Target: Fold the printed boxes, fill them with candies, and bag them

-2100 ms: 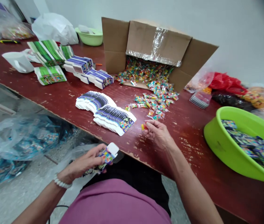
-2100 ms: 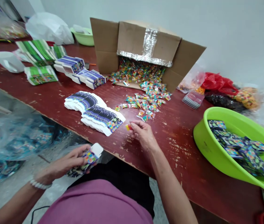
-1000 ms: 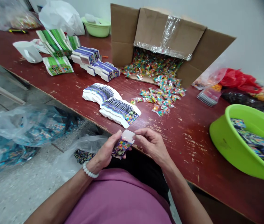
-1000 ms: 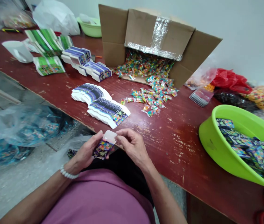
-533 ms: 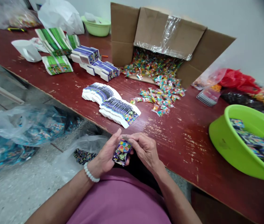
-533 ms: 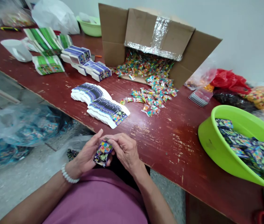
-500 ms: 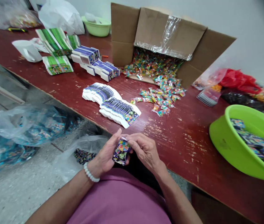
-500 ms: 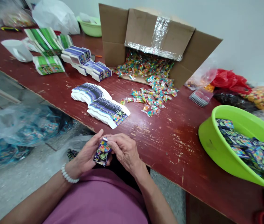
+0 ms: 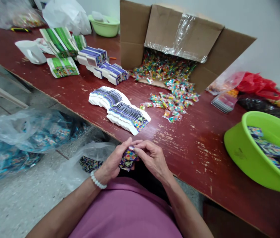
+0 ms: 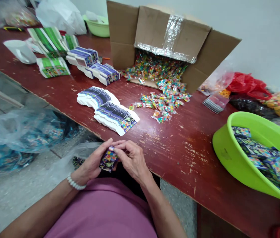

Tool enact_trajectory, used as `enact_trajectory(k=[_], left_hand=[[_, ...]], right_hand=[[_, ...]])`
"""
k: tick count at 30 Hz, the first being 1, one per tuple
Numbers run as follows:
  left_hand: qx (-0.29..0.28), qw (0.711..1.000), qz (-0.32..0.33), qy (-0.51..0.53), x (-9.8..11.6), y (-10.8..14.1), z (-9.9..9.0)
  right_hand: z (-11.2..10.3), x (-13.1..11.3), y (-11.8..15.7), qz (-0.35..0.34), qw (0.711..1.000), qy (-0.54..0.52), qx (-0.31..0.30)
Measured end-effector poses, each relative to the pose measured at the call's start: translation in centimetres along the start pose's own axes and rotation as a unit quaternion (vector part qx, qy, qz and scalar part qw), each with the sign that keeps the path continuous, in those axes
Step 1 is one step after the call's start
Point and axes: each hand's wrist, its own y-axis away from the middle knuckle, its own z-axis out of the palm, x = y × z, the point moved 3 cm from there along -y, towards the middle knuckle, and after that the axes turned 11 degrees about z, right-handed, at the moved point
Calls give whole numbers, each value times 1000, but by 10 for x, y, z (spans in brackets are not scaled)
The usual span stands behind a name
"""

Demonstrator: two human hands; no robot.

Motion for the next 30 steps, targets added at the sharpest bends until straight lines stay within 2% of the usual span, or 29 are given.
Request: enact_trajectory(k=[2, 4, 7, 9, 11, 12, 15, 16, 18, 20, 23, 24, 26, 28, 30], left_hand=[[11, 1000, -11, 12, 3, 0, -3], [17, 1000, -10, 15, 6, 1, -5], [24, 998, 46, -40, 15, 5, -15], [48, 985, 91, -138, 21, 12, -33], [92, 951, 116, -272, 26, 20, -59], [111, 924, 129, -342, 29, 24, -74], [172, 837, 163, -493, 35, 35, -114], [184, 821, 171, -513, 37, 37, -122], [193, 812, 184, -520, 38, 38, -130], [190, 817, 194, -509, 39, 35, -126], [177, 816, 228, -501, 39, 27, -106], [172, 812, 246, -501, 40, 23, -98], [162, 797, 289, -504, 41, 17, -82], [153, 788, 327, -498, 45, 11, -68], [143, 804, 345, -462, 51, 7, -55]], right_hand=[[3, 0, 6, -46, 998, 51, -10], [5, 1, 8, -62, 996, 67, -21], [1, 5, -2, -26, 997, 75, -16], [-14, 9, -22, 11, 995, 92, 41], [-34, 11, -48, 23, 983, 135, 118], [-43, 12, -61, 9, 974, 168, 152], [-62, 17, -97, -14, 935, 294, 195], [-65, 20, -105, -7, 919, 337, 202], [-66, 25, -115, 21, 889, 407, 210], [-64, 29, -118, 51, 871, 439, 214], [-62, 31, -117, 68, 876, 406, 250], [-64, 31, -116, 71, 887, 368, 270], [-69, 31, -114, 76, 926, 237, 284], [-75, 28, -109, 80, 956, 100, 263], [-78, 19, -97, 79, 975, -2, 208]])
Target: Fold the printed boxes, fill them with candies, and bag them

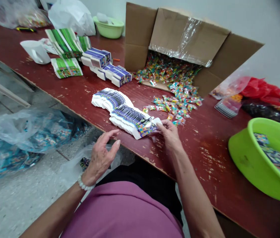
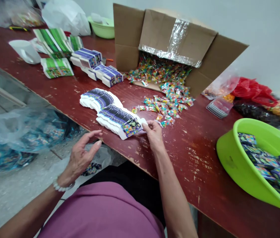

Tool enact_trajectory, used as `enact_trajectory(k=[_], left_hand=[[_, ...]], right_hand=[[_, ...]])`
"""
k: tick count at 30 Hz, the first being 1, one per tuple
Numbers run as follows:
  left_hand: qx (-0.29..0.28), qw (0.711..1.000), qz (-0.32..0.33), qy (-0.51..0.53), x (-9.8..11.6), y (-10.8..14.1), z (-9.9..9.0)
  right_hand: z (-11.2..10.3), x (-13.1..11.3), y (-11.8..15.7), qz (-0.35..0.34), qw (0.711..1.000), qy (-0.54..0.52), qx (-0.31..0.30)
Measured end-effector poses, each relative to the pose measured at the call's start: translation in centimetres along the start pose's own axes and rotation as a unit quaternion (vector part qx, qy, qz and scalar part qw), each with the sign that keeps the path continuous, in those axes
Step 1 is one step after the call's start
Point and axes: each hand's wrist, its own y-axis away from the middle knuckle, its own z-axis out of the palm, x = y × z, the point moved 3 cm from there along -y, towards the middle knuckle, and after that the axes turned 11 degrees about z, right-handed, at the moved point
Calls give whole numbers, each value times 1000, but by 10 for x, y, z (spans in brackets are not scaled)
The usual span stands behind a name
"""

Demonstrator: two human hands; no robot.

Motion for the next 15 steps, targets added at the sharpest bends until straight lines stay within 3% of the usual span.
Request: enact_trajectory(k=[2, 3, 4, 7, 9, 10, 12, 15], left_hand=[[-28, 992, -32, 115, 11, -7, 8], [-72, 975, -65, 198, 17, -8, 14], [-135, 943, -105, 287, 23, -7, 23], [-313, 786, -204, 492, 44, 5, 47], [-356, 717, -238, 550, 52, 15, 56], [-359, 702, -248, 563, 54, 19, 58], [-355, 699, -256, 566, 55, 24, 61], [-349, 737, -247, 524, 54, 24, 60]], right_hand=[[-4, -9, 19, 17, 995, -56, -85], [-4, -14, 31, 32, 987, -79, -134], [-2, -18, 43, 43, 979, -94, -178], [7, -27, 75, 64, 956, -127, -258], [14, -29, 87, 75, 944, -154, -282], [16, -28, 91, 82, 939, -165, -291], [19, -27, 96, 93, 931, -180, -305], [17, -25, 99, 107, 925, -186, -313]])
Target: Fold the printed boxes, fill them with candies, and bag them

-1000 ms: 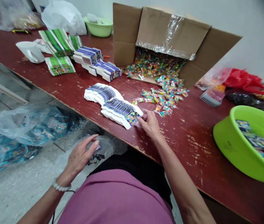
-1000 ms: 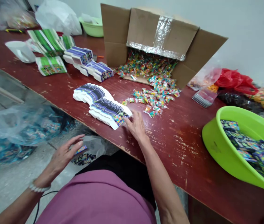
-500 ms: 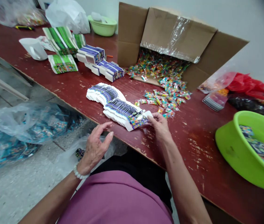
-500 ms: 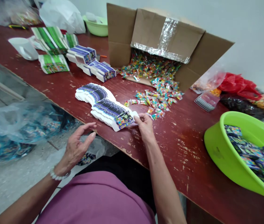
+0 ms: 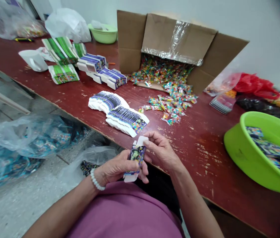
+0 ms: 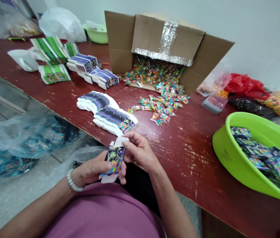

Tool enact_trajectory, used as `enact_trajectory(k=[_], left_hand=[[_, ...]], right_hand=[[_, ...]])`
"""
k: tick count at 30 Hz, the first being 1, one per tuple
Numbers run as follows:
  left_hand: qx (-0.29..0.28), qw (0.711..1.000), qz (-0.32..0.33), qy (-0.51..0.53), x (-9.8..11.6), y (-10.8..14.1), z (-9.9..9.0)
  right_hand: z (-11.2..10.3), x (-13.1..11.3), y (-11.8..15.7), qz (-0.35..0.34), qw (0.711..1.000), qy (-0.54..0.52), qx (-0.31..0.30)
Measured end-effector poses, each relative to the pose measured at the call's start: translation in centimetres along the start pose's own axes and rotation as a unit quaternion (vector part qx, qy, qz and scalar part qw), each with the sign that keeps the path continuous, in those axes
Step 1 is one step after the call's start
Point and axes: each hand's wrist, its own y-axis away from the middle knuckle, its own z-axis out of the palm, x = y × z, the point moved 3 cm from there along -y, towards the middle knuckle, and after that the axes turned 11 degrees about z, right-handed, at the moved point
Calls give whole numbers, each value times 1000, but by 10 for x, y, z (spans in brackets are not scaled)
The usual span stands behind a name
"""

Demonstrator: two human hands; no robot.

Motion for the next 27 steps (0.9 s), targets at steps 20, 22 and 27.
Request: enact_trajectory(k=[20, 22, 27], left_hand=[[240, 925, 188, -227, 5, -1, -11], [248, 912, 196, -261, 4, 0, -11], [233, 935, 163, -212, 5, -2, -14]], right_hand=[[-7, 17, 2, -111, 969, 92, 200], [-5, 21, 1, -128, 968, 77, 202], [-3, 29, -2, -106, 982, 26, 153]])
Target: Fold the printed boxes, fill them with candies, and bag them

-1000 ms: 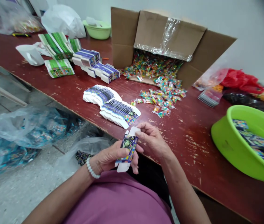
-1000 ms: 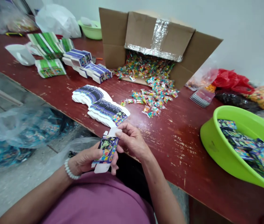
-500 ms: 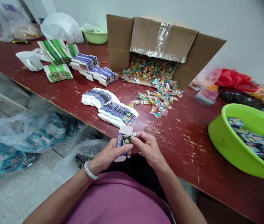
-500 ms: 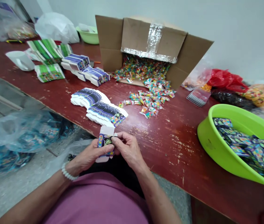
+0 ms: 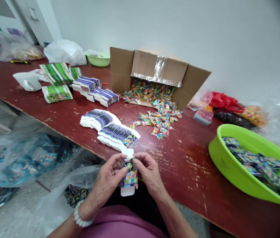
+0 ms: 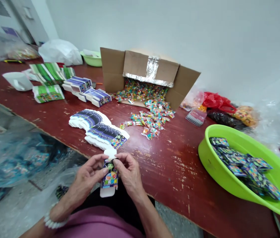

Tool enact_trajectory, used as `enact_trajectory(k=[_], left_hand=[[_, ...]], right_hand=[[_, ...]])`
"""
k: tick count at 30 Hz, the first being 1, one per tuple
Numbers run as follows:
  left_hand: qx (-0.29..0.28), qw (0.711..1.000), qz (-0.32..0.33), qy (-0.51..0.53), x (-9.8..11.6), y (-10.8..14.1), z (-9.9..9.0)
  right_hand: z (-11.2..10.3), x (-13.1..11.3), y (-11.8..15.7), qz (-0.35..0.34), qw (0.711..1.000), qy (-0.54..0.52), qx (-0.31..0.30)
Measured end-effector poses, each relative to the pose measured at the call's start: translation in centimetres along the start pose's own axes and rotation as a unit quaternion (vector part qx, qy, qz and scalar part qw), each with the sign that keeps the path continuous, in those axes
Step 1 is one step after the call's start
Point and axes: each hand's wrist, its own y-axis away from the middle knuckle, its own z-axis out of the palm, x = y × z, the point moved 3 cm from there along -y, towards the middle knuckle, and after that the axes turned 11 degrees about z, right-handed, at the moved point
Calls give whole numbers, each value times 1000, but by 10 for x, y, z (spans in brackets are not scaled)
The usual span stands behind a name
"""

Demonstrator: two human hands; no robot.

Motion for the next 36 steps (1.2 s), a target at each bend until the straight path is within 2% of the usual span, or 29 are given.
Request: enact_trajectory(k=[5, 8, 10, 12, 14, 16, 18, 19, 21, 22, 24, 27, 29, 33, 36], left_hand=[[-42, 999, -13, 32, 6, -1, 0], [-61, 998, 1, 20, 5, 1, 1], [-70, 997, 12, 19, 2, 1, 0], [-54, 998, 20, 28, -2, 2, -1], [-21, 998, 23, 53, -3, 3, -3], [-17, 996, -4, 85, -3, 5, -1], [-51, 989, -71, 117, -2, 8, 6], [-63, 984, -108, 130, -3, 10, 9], [-50, 976, -159, 142, -3, 13, 13], [-33, 975, -170, 140, -4, 13, 14], [-16, 976, -177, 127, -5, 11, 15], [-36, 981, -166, 98, -7, 6, 16], [-49, 986, -141, 68, -6, 2, 15], [-74, 991, -104, 35, -8, -1, 12], [-87, 992, -90, 19, -10, -2, 10]], right_hand=[[-4, 4, -2, 95, 995, -1, -36], [-8, 1, -5, 61, 998, -3, -28], [-10, -1, -7, 33, 998, 5, -48], [-11, -1, -7, 20, 996, 50, -75], [-11, -2, -6, -3, 992, 103, -69], [-12, -6, -3, -47, 989, 135, -33], [-10, -12, 1, -99, 981, 165, -6], [-8, -15, 3, -125, 974, 189, -5], [-5, -19, 5, -154, 960, 232, -19], [-4, -19, 5, -149, 959, 240, -29], [-5, -16, 4, -96, 971, 212, -48], [-6, -9, -1, 7, 992, 111, -62], [-5, -5, -3, 47, 994, 60, -74], [-3, -5, -6, 81, 992, 9, -101], [-4, -10, -6, 58, 993, 10, -98]])
